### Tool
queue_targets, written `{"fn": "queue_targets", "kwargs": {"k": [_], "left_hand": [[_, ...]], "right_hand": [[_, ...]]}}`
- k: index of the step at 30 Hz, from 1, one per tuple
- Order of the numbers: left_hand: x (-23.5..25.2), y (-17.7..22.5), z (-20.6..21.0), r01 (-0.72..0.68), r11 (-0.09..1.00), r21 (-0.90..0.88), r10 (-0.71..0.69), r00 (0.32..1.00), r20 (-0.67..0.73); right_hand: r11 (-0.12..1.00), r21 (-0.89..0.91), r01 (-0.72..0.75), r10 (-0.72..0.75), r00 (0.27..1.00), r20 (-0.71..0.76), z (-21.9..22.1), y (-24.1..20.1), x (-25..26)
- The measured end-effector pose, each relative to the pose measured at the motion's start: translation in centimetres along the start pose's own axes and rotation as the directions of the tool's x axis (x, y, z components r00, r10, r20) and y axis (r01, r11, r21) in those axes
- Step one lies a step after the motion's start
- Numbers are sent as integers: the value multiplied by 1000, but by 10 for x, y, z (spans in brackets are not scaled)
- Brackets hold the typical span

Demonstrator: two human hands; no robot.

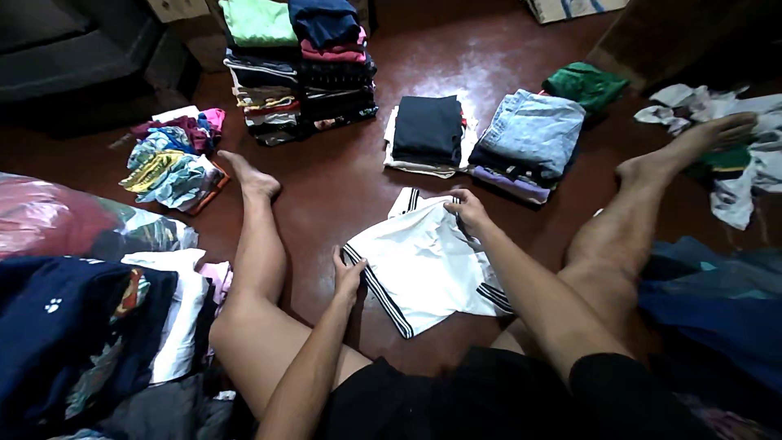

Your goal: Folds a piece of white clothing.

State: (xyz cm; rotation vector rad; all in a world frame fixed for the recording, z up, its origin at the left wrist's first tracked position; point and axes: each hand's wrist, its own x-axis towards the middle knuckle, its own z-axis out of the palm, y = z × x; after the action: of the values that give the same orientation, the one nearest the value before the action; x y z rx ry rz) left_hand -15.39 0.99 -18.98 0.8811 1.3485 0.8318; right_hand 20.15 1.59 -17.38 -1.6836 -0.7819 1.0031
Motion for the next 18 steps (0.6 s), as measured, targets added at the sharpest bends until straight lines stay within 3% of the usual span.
{"fn": "queue_targets", "kwargs": {"k": [4,10,12,15,18], "left_hand": [[1,25,-2,-207,969,133,201,978,63],[-8,106,-16,-345,899,270,311,936,161],[-10,130,-17,-406,808,427,366,914,178],[-8,163,-14,-477,539,695,497,845,195],[1,195,-10,-503,378,777,636,751,177]], "right_hand": [[988,-68,136,-130,987,91,-14,-10,0],[940,-191,282,-224,935,276,-51,-84,-21],[856,-364,367,-266,917,298,-57,-115,-29],[602,-638,481,-352,876,329,-56,-152,-27],[440,-714,544,-488,813,318,-45,-175,-17]]}}
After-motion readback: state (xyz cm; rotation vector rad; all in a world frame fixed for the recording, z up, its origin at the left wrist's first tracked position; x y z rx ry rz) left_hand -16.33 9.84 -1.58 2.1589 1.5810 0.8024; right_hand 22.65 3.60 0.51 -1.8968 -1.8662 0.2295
